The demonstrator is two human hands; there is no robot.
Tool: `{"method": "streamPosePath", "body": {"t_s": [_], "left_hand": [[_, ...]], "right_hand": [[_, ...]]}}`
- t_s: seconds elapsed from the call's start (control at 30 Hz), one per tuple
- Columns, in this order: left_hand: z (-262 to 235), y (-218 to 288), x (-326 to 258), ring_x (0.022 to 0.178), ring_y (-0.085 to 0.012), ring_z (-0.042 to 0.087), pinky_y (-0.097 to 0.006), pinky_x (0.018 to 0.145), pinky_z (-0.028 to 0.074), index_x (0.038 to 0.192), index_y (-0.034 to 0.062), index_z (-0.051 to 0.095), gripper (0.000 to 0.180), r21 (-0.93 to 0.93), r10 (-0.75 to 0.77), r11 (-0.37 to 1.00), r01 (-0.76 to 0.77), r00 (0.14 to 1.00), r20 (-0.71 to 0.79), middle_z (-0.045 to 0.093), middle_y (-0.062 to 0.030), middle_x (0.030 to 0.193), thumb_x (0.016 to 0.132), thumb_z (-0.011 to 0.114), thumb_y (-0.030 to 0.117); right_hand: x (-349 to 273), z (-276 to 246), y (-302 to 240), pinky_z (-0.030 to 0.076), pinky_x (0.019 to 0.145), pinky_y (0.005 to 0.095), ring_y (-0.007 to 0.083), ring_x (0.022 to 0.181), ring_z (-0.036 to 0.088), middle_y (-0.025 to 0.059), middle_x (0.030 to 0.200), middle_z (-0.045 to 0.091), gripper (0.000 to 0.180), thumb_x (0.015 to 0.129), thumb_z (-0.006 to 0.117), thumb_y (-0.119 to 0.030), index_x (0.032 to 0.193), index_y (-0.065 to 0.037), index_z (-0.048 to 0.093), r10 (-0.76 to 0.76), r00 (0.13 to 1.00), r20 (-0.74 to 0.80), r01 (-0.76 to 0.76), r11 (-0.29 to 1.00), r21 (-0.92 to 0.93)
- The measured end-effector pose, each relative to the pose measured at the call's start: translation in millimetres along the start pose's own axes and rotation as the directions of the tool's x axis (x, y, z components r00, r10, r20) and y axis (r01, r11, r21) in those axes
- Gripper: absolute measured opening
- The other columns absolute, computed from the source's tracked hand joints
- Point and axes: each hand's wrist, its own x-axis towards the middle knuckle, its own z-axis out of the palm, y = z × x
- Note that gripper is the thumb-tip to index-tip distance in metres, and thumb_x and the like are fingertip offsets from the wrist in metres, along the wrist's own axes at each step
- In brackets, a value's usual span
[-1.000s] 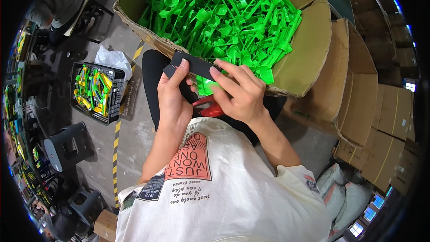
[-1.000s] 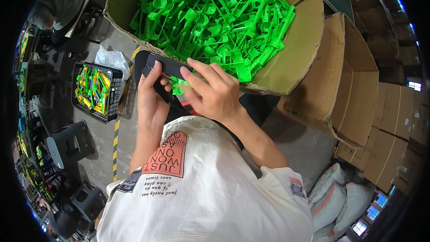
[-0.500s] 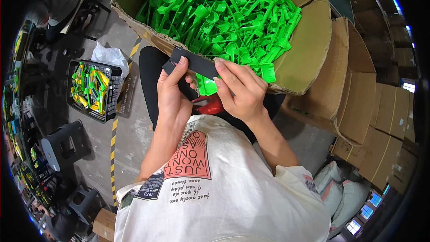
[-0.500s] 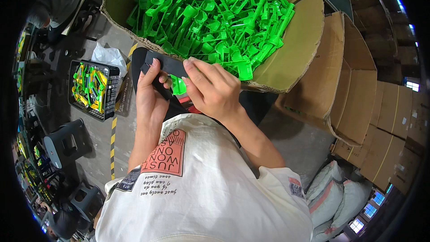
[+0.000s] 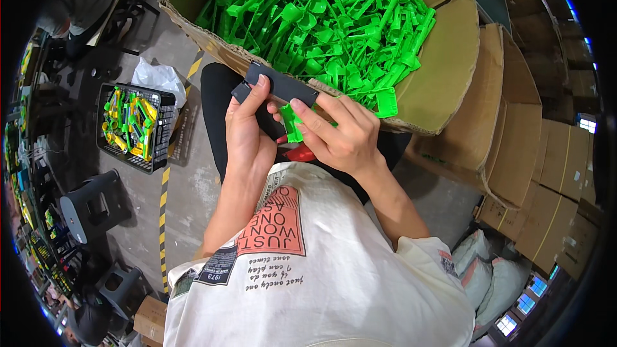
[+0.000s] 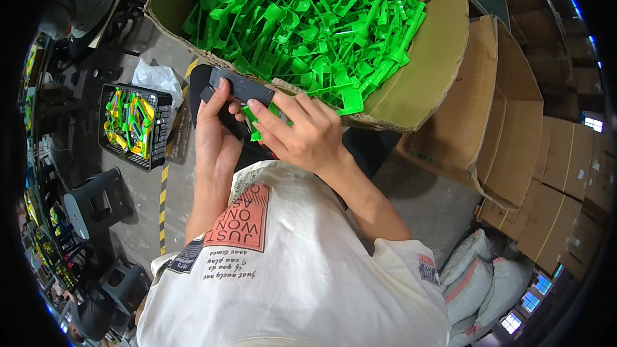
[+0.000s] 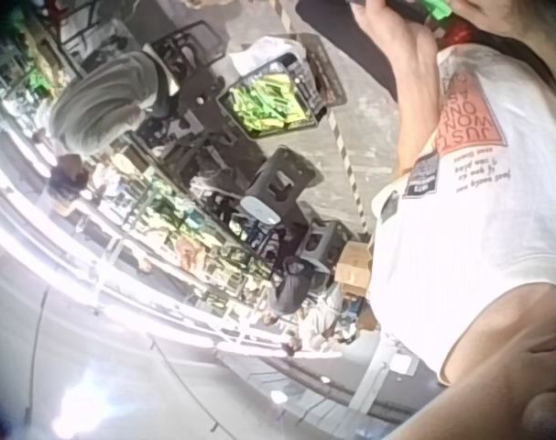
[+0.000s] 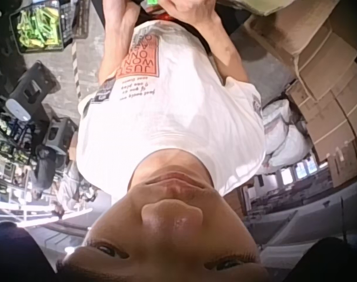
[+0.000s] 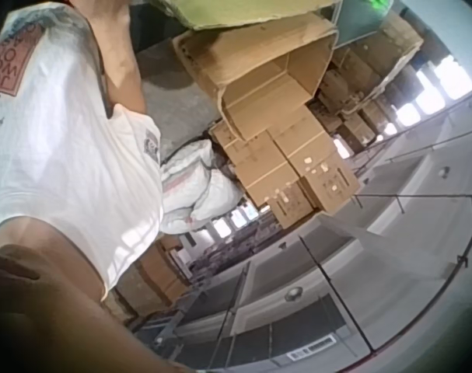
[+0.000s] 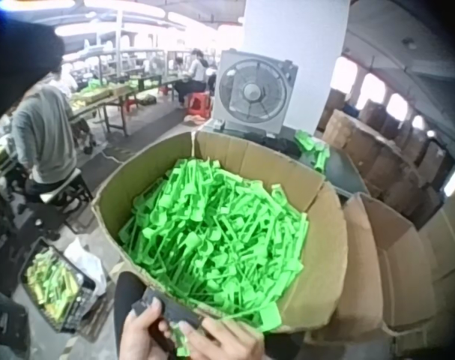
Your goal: The person assembles black panels onto green plastic housings by hand.
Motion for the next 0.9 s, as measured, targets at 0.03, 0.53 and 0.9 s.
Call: {"method": "streamPosePath", "body": {"t_s": [0.03,0.53,0.9], "left_hand": [[-0.6,0.1,0.1,0.062,-0.0066,0.051,-0.021,0.052,0.040,0.092,0.0112,0.057,0.008,0.012,0.022,1.000,-0.022,1.000,0.007,0.056,0.0029,0.076,0.090,0.064,0.016],[-3.9,-6.5,-17.1,0.062,-0.0084,0.055,-0.022,0.052,0.045,0.095,0.0034,0.058,0.021,0.220,0.223,0.940,-0.259,0.959,0.174,0.064,-0.0067,0.089,0.079,0.071,0.001],[-12.1,-14.0,-13.5,0.059,-0.0052,0.055,-0.019,0.052,0.042,0.093,-0.0014,0.063,0.014,0.586,0.058,0.802,-0.116,0.991,0.118,0.063,-0.0014,0.074,0.080,0.067,0.002]], "right_hand": [[-0.4,0.3,0.8,0.049,0.055,0.0302,0.0193,0.065,0.059,0.0078,0.093,0.065,0.035,0.072,0.070,-0.016,0.107,-0.011,0.068,-0.004,1.000,-0.023,0.004,1.000,0.026],[11.8,-14.1,-9.2,0.051,0.054,0.0266,0.0139,0.062,0.067,0.0090,0.073,0.069,0.014,0.079,0.074,-0.008,0.085,-0.001,0.063,0.545,0.834,0.090,-0.525,0.730,0.437],[9.0,-28.2,-16.3,0.053,0.063,0.0232,0.0129,0.073,0.066,0.0111,0.084,0.067,0.020,0.081,0.067,0.005,0.098,0.004,0.056,0.733,0.679,0.040,-0.444,0.367,0.817]]}}
